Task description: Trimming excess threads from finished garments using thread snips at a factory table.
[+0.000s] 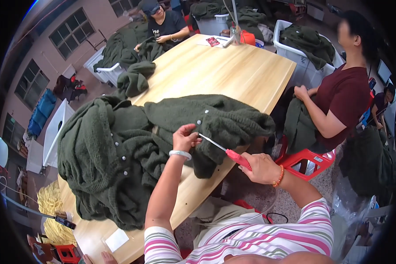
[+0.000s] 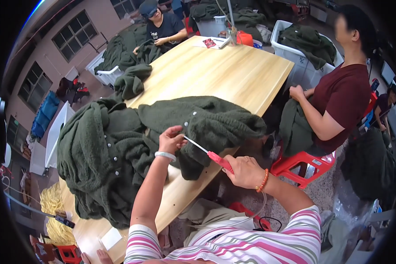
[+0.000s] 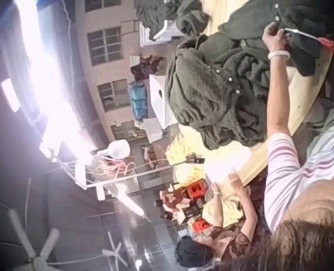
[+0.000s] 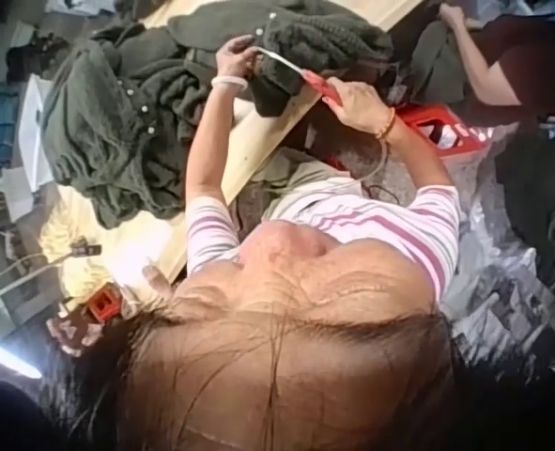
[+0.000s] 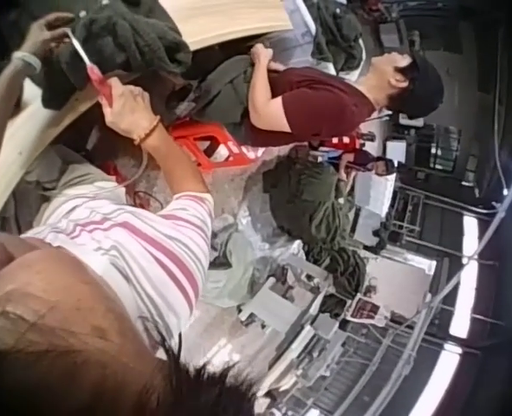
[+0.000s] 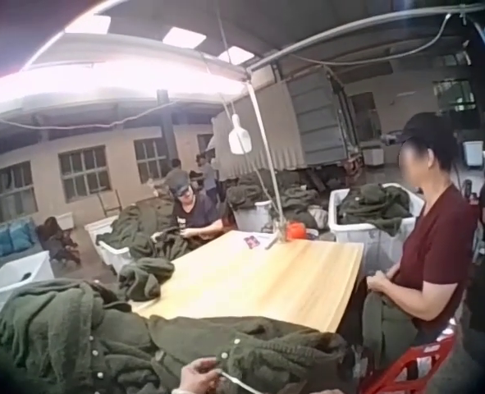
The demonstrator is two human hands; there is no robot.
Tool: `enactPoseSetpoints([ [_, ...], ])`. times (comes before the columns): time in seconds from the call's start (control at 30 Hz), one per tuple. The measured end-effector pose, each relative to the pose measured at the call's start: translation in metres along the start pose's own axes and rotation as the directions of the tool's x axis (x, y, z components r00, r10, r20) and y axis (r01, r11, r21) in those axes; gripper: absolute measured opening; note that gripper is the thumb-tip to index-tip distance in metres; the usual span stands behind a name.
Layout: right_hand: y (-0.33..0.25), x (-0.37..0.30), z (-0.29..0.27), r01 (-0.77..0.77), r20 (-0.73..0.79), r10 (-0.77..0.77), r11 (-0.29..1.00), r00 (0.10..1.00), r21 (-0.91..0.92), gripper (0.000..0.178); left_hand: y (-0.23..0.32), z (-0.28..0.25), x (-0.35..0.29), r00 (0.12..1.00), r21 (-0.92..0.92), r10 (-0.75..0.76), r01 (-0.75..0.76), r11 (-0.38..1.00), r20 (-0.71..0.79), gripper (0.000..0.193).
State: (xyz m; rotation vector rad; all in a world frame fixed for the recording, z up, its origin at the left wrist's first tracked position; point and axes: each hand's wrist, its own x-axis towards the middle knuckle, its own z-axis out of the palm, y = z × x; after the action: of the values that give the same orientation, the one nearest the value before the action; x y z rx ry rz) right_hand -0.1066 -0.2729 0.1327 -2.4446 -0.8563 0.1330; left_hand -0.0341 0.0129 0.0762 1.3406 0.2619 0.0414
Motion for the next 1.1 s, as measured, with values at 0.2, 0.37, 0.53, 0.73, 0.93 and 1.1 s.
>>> enactPoseSetpoints([
  [0.2,-0.002,0.003,0.001,-0.058,0.133,0.07,0.994,0.989,-0.094,0.024,-0.013,-0.009,-0.005,0.997,0.034,0.067,-0.069,0.997,0.032,0.013],
  [0.37,-0.006,0.005,0.007,0.048,0.01,-0.047,0.982,0.999,-0.185,0.02,-0.015,-0.031,-0.009,0.997,-0.133,-0.041,0.033,0.991,-0.058,0.013],
  [0.53,-0.016,0.009,0.001,0.012,0.086,0.001,0.989,0.996,-0.15,0.022,-0.02,-0.035,-0.019,0.995,-0.159,-0.072,0.062,0.985,-0.062,0.014],
  [0.73,-0.012,0.008,0.005,-0.01,0.139,0.029,0.991,0.99,-0.136,0.024,-0.029,-0.038,-0.031,0.989,-0.122,-0.139,0.131,0.984,-0.057,0.016],
  [0.93,-0.009,-0.001,0.008,0.02,0.154,-0.012,0.999,0.988,-0.051,0.022,-0.035,-0.065,-0.037,0.993,0.149,0.059,-0.043,0.988,-0.104,0.027],
  [1.1,-0.002,-0.002,0.004,-0.025,0.08,0.028,0.999,0.996,-0.045,0.022,-0.017,-0.034,-0.041,0.865,0.843,0.501,-0.298,0.448,0.039,0.045],
])
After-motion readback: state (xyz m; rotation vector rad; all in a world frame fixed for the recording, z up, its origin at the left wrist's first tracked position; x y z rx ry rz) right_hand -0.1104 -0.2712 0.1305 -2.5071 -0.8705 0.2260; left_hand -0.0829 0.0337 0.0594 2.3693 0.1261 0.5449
